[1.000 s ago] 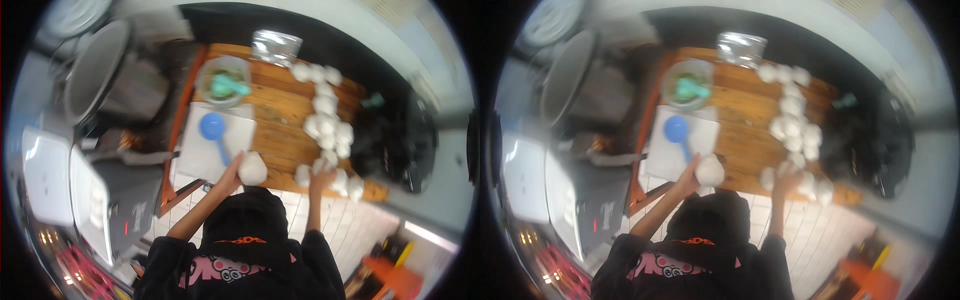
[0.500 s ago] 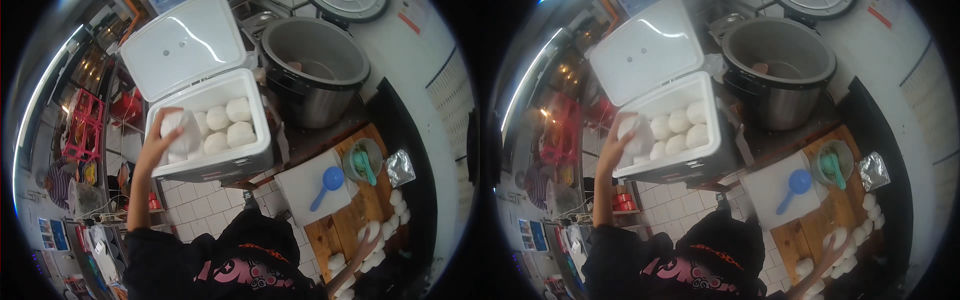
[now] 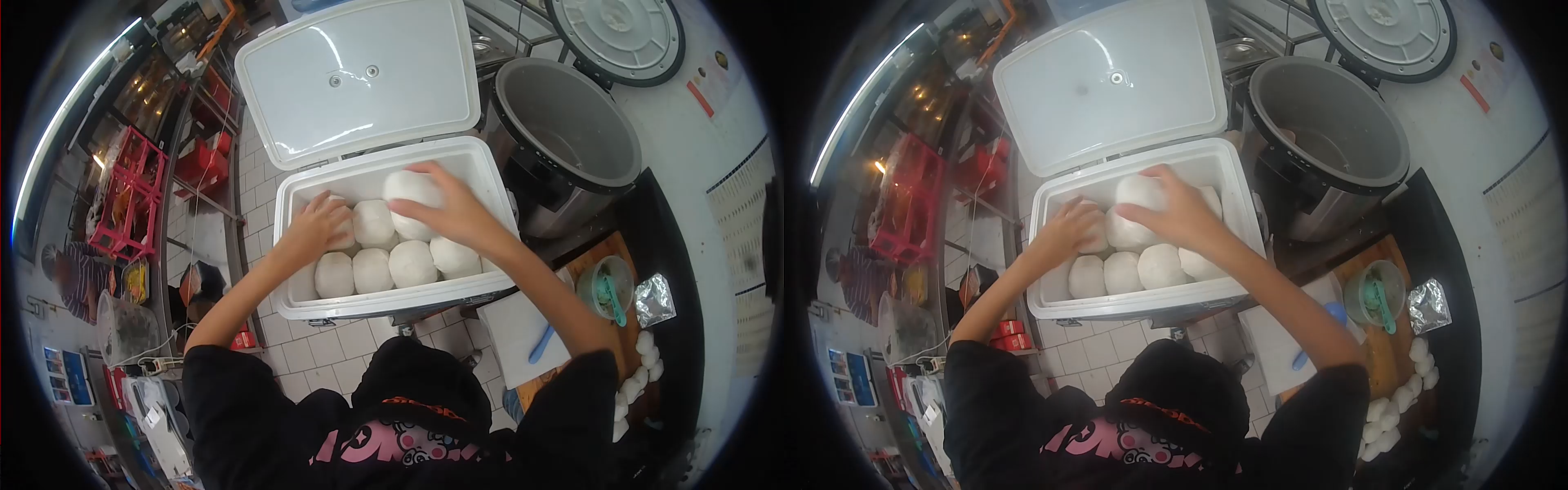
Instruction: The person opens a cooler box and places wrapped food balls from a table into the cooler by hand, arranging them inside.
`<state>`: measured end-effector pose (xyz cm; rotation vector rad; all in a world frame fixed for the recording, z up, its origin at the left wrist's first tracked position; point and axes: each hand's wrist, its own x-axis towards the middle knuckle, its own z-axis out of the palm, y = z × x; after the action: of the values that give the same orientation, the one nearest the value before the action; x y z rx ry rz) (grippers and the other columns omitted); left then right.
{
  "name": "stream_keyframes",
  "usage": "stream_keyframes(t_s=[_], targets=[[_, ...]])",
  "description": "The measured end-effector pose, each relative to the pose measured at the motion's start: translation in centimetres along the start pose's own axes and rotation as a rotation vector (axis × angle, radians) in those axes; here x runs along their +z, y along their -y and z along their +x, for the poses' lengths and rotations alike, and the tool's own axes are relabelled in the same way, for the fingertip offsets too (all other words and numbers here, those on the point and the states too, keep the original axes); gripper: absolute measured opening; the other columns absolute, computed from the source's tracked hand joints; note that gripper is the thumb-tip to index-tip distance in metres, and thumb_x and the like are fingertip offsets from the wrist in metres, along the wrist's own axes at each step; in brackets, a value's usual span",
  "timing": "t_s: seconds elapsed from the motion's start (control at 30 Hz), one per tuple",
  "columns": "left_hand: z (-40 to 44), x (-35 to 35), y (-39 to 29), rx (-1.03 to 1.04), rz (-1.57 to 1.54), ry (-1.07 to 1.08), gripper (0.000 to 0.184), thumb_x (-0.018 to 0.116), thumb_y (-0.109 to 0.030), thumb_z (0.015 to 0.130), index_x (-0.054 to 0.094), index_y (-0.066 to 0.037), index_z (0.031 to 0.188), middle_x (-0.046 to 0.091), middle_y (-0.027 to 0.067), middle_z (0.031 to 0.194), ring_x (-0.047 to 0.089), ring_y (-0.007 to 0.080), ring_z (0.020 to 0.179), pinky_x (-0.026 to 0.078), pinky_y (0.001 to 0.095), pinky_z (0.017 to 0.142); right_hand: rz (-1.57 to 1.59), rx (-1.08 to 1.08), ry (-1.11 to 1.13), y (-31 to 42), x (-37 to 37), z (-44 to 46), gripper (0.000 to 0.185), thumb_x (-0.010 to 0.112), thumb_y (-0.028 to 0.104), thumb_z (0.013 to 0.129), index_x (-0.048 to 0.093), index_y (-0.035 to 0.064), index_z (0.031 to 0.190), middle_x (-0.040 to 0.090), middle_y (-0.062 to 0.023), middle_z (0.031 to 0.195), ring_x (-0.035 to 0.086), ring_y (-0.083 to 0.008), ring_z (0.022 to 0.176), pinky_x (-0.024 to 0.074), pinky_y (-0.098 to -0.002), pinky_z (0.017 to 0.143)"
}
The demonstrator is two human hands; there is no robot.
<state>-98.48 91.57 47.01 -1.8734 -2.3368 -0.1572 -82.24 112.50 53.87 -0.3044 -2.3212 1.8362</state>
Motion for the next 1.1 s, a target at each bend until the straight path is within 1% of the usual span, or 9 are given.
stream_keyframes(t_s=[0.13, 0.27, 0.6, 0.77, 0.8, 0.9, 0.97, 1.03, 1.1], targets=[[-0.6, -0.3, 1.1, 0.007, -0.009, 0.092, 0.042, 0.067, -0.012, 0.069, 0.050, -0.006, 0.107, 0.046, 0.0083, 0.121, 0.039, 0.0320, 0.119, 0.038, 0.0436, 0.092, -0.320, 0.114, -0.022, -7.3, 6.6, 6.8, 0.070, 0.071, 0.034, 0.072, 0.036, -0.0004, 0.122, 0.052, -0.0246, 0.107, 0.055, -0.0301, 0.099, 0.0449, -0.0372, 0.083], [-0.6, -1.9, 0.0, -0.160, -0.300, -0.006, 0.062, 0.070, -0.010, 0.067, 0.039, -0.004, 0.120, 0.042, 0.0130, 0.124, 0.038, 0.0341, 0.119, 0.036, 0.0422, 0.095, -0.549, -0.203, -0.021, -10.5, 9.0, 6.5, 0.079, 0.074, 0.028, 0.068, 0.029, -0.0048, 0.124, 0.040, -0.0292, 0.116, 0.055, -0.0404, 0.092, 0.0464, -0.0409, 0.079], [-0.2, -2.2, -1.0, -0.253, -0.232, 0.086, 0.076, 0.067, -0.011, 0.073, 0.025, 0.003, 0.134, 0.030, 0.0210, 0.137, 0.031, 0.0336, 0.126, 0.026, 0.0366, 0.104, -0.735, -0.144, 0.099, -1.9, 6.2, 1.9, 0.068, 0.075, 0.026, 0.064, 0.042, -0.0030, 0.115, 0.045, -0.0225, 0.110, 0.051, -0.0378, 0.096, 0.0446, -0.0427, 0.081], [-2.3, -6.0, -11.8, -0.261, -0.526, -0.374, 0.032, 0.046, -0.005, 0.089, 0.043, 0.005, 0.119, 0.049, 0.0174, 0.117, 0.055, 0.0256, 0.098, 0.044, 0.0354, 0.083, -0.213, -0.488, -0.776, -3.0, 0.6, -14.3, 0.026, 0.065, 0.016, 0.077, 0.053, 0.0051, 0.097, 0.054, -0.0113, 0.089, 0.057, -0.0259, 0.083, 0.0463, -0.0354, 0.072], [-2.9, -6.0, -13.8, -0.124, -0.415, -0.437, 0.023, 0.044, -0.009, 0.091, 0.047, 0.004, 0.110, 0.054, 0.0151, 0.099, 0.056, 0.0245, 0.088, 0.045, 0.0348, 0.078, -0.257, -0.261, -0.923, -5.5, -0.8, -18.4, 0.021, 0.063, 0.012, 0.078, 0.053, 0.0071, 0.096, 0.056, -0.0083, 0.088, 0.058, -0.0237, 0.082, 0.0464, -0.0334, 0.071], [-1.5, -1.8, -21.5, 0.109, -1.320, -0.379, 0.017, 0.039, -0.005, 0.090, 0.054, 0.004, 0.092, 0.058, 0.0119, 0.077, 0.058, 0.0220, 0.072, 0.046, 0.0311, 0.069, -0.570, 0.557, -1.377, -17.4, -3.4, -33.1, 0.021, 0.060, 0.019, 0.079, 0.058, 0.0034, 0.093, 0.058, -0.0147, 0.086, 0.054, -0.0298, 0.086, 0.0438, -0.0377, 0.075], [0.9, 0.0, -26.9, 0.161, -0.781, -0.122, 0.014, 0.044, -0.005, 0.089, 0.057, 0.000, 0.090, 0.060, 0.0103, 0.077, 0.058, 0.0215, 0.065, 0.047, 0.0301, 0.065, -1.270, 1.049, -1.152, -24.4, -2.4, -45.1, 0.037, 0.064, 0.032, 0.077, 0.056, 0.0057, 0.102, 0.058, -0.0143, 0.091, 0.050, -0.0311, 0.088, 0.0434, -0.0416, 0.077], [3.7, 3.4, -31.8, 0.193, -1.035, 0.310, 0.010, 0.049, -0.006, 0.088, 0.057, -0.004, 0.093, 0.061, 0.0089, 0.073, 0.062, 0.0162, 0.064, 0.047, 0.0269, 0.058, -0.774, 1.649, -1.309, -30.4, -1.3, -51.9, 0.054, 0.069, 0.037, 0.071, 0.052, 0.0105, 0.114, 0.050, -0.0202, 0.106, 0.048, -0.0337, 0.094, 0.0419, -0.0456, 0.080], [5.4, 6.4, -36.6, 0.333, -1.144, 0.567, 0.010, 0.048, -0.006, 0.089, 0.055, -0.003, 0.096, 0.060, 0.0085, 0.068, 0.062, 0.0139, 0.065, 0.048, 0.0252, 0.058, -0.798, 1.737, -1.226, -32.8, 1.0, -53.6, 0.063, 0.071, 0.038, 0.068, 0.046, 0.0124, 0.120, 0.044, -0.0227, 0.110, 0.045, -0.0376, 0.095, 0.0409, -0.0469, 0.080]])
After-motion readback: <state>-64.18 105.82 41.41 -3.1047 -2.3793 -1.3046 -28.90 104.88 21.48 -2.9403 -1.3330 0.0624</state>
